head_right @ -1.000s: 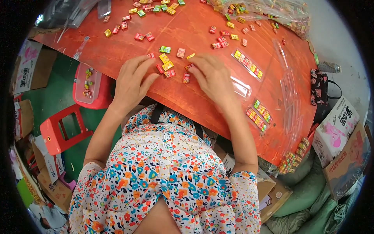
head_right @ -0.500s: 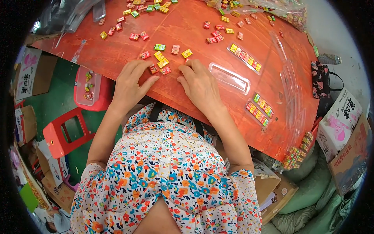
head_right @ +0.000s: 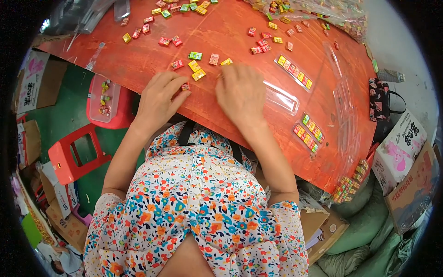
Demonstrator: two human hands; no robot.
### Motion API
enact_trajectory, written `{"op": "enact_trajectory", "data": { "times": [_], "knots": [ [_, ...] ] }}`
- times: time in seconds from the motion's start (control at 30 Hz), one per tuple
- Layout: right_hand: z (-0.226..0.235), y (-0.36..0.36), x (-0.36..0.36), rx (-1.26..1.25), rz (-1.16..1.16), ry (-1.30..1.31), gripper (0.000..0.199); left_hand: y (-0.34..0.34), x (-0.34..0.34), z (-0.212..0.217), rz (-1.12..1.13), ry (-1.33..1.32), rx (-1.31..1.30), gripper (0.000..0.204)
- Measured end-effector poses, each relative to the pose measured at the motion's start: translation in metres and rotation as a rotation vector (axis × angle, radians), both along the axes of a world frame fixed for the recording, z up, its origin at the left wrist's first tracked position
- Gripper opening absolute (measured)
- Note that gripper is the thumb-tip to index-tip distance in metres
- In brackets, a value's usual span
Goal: Packing small colorful toy blocks into clear plastic trays at a workbench.
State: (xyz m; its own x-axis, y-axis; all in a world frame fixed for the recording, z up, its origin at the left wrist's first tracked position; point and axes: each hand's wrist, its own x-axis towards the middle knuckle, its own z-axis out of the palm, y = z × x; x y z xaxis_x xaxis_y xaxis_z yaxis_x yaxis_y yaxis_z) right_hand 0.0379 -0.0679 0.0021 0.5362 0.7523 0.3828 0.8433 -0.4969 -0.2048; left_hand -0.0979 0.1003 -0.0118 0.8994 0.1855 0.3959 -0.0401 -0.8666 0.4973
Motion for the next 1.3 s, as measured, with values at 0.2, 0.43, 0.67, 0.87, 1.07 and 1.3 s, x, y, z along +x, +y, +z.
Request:
{"op": "enact_trajectory", "data": {
  "times": [0.2, 0.43, 0.67, 0.87, 1.07, 1.3],
  "knots": [
    [0.012, 0.007, 0.009, 0.036, -0.006, 0.064, 0.025, 0.013, 0.022, 0.005, -0.021, -0.116, 0.073, 0.028],
    [-0.008, 0.031, -0.004, 0.061, 0.11, 0.118, 0.023, 0.043, 0.052, -0.002, -0.22, -0.037, 0.293, 0.02],
    [-0.006, 0.012, 0.009, 0.031, 0.173, 0.103, 0.021, 0.028, 0.033, 0.003, -0.054, -0.103, 0.324, 0.009],
    [-0.008, -0.002, -0.001, 0.045, 0.297, 0.15, 0.023, -0.008, 0.001, 0.0, 0.072, -0.039, 0.186, 0.014],
    [-0.011, 0.002, -0.002, 0.087, 0.325, 0.149, 0.024, -0.011, -0.002, 0.005, 0.181, 0.057, -0.291, 0.019],
    [-0.01, -0.001, -0.001, 0.113, 0.374, 0.167, 0.022, -0.02, -0.005, 0.013, 0.198, 0.233, -0.489, 0.019]
  ]
}}
